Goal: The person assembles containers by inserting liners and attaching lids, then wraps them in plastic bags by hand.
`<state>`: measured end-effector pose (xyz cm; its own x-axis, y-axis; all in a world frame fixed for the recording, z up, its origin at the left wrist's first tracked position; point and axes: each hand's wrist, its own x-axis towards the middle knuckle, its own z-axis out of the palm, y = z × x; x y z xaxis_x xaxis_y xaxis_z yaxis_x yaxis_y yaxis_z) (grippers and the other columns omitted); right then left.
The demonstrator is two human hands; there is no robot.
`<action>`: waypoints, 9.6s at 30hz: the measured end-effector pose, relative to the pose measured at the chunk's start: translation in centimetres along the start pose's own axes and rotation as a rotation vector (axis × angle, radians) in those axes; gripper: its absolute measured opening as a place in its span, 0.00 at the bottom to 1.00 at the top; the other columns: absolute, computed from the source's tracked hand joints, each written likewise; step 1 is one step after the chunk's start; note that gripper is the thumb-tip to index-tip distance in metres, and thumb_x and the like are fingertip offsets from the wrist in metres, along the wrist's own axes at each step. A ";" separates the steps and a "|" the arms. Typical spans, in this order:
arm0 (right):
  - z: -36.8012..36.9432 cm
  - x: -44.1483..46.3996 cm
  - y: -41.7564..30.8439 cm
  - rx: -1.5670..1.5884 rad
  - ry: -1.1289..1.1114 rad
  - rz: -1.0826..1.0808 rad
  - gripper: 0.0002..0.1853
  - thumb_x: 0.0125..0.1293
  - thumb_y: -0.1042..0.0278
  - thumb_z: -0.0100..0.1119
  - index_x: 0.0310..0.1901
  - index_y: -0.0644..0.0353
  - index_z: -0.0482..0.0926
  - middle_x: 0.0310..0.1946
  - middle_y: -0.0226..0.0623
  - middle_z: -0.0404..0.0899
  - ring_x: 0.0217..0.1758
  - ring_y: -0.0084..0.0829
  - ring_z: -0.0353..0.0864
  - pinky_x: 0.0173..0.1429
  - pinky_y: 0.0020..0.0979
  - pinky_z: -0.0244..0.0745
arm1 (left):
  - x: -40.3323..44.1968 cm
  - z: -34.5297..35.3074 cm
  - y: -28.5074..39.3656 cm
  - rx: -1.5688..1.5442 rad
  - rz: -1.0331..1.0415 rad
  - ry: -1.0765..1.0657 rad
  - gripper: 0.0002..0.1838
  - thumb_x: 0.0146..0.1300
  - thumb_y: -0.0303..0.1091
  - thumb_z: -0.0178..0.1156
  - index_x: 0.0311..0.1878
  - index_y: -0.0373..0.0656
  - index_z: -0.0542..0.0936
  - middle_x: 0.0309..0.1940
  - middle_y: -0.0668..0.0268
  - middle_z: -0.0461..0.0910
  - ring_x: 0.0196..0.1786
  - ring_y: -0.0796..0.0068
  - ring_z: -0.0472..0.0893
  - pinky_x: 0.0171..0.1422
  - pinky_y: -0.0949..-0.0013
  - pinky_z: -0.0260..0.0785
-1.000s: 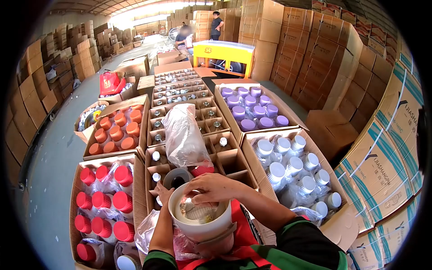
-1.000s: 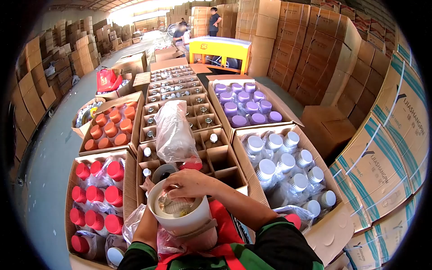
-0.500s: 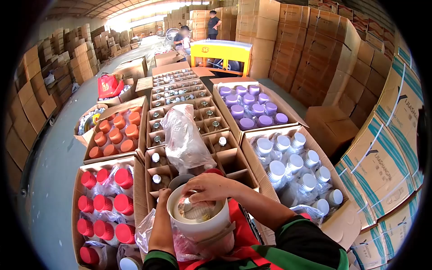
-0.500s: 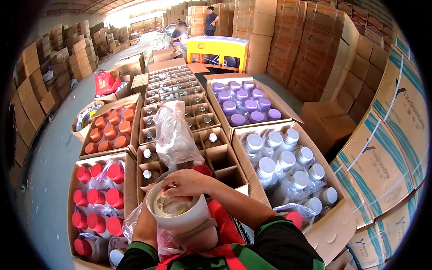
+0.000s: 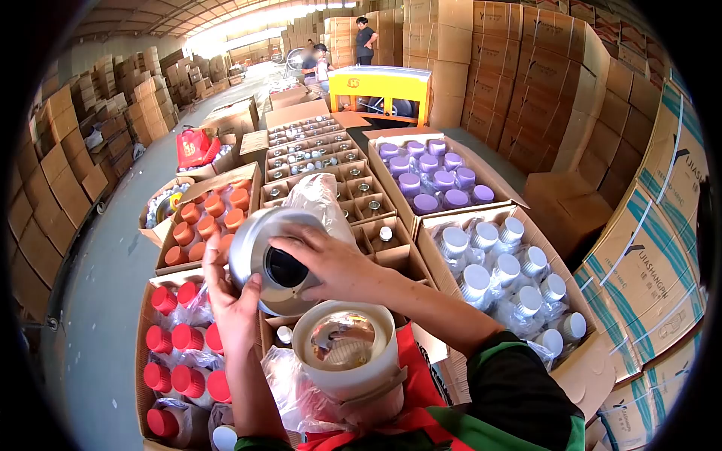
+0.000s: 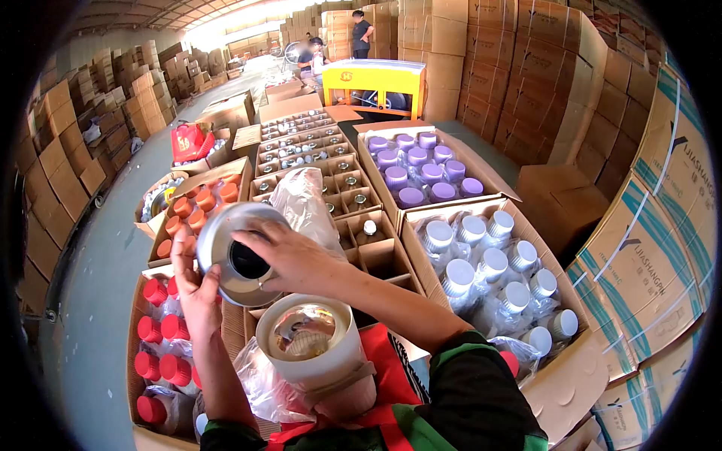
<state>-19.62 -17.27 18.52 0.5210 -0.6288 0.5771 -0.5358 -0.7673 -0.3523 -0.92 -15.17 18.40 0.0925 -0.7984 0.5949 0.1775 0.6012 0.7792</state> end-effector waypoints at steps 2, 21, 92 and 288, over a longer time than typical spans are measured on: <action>-0.3 0.4 -1.4 -0.063 0.031 -0.053 0.43 0.48 0.69 0.68 0.66 0.50 0.56 0.62 0.52 0.61 0.54 0.54 0.74 0.56 0.45 0.73 | -0.4 0.7 1.8 -0.002 0.074 0.029 0.42 0.50 0.13 0.54 0.70 0.44 0.55 0.59 0.58 0.65 0.60 0.68 0.68 0.64 0.67 0.61; -1.6 -2.0 0.0 1.253 0.207 0.376 0.45 0.48 0.61 0.74 0.65 0.62 0.58 0.57 0.40 0.70 0.58 0.29 0.72 0.59 0.34 0.70 | -4.2 2.2 2.2 0.452 0.363 -0.356 0.29 0.49 0.28 0.66 0.58 0.36 0.73 0.60 0.50 0.70 0.68 0.45 0.62 0.72 0.50 0.48; 2.0 -9.1 4.5 0.524 0.132 0.059 0.20 0.67 0.56 0.44 0.33 0.59 0.83 0.34 0.38 0.83 0.45 0.38 0.80 0.61 0.39 0.64 | -7.2 -0.6 -9.7 0.053 -0.157 -0.210 0.33 0.69 0.56 0.35 0.34 0.32 0.76 0.41 0.54 0.74 0.50 0.63 0.73 0.60 0.63 0.61; 2.8 -15.4 7.4 0.500 -0.353 0.164 0.12 0.57 0.76 0.57 0.44 0.61 0.81 0.43 0.35 0.81 0.49 0.31 0.77 0.54 0.33 0.71 | -13.1 -3.8 1.1 0.145 0.005 -1.191 0.05 0.55 0.36 0.64 0.33 0.47 0.84 0.27 0.63 0.81 0.29 0.64 0.82 0.31 0.65 0.73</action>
<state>-29.75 -13.64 4.95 0.6923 -0.6810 0.2386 -0.2967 -0.5701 -0.7661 1.79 -4.17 10.70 -0.8853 -0.3092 0.3472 0.0605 0.6638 0.7454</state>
